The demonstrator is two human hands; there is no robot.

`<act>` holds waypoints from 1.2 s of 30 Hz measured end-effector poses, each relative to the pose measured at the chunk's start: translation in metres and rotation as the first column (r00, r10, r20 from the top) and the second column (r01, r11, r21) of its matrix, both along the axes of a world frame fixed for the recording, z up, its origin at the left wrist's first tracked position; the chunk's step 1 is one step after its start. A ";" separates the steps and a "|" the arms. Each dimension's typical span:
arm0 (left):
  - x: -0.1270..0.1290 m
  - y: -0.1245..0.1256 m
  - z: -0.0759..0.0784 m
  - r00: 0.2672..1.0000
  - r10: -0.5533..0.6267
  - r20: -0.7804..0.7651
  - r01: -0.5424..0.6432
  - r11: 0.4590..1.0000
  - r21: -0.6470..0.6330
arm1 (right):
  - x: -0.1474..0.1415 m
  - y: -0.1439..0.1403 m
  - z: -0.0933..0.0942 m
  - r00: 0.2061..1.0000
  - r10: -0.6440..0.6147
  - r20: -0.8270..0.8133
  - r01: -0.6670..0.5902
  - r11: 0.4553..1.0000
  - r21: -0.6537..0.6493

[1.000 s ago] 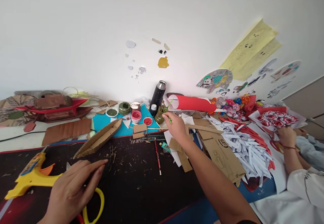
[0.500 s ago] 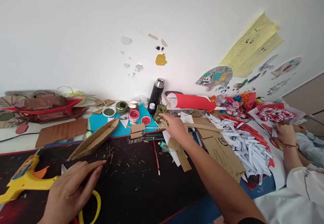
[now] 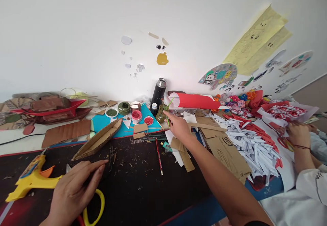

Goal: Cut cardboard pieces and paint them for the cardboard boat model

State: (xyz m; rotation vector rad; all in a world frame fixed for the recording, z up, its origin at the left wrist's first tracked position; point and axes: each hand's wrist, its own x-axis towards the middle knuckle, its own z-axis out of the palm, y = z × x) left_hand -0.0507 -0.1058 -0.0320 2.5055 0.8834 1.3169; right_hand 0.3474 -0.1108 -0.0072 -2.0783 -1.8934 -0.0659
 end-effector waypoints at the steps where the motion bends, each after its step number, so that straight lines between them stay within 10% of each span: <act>1: 0.000 0.000 0.000 1.000 0.000 -0.004 0.000 1.000 0.002 | -0.001 0.000 0.001 1.000 -0.007 0.006 0.007 1.000 -0.004; 13: -0.006 0.000 -0.004 0.999 0.026 -0.044 -0.024 0.998 0.052 | -0.002 -0.009 -0.002 0.994 -0.108 0.010 0.108 0.990 -0.085; 22: -0.005 0.000 -0.002 0.998 0.041 -0.045 -0.038 0.997 0.060 | 0.001 -0.020 -0.013 0.965 -0.065 -0.255 0.091 0.992 0.092; 30: -0.004 -0.002 0.003 0.996 0.057 -0.069 -0.051 0.995 0.086 | 0.004 -0.036 -0.004 0.650 -0.071 -0.756 0.248 0.961 0.123; 36: -0.005 0.000 0.001 0.995 0.065 -0.081 -0.054 0.991 0.126 | 0.013 0.004 0.011 0.526 -0.106 -0.844 0.284 0.957 0.056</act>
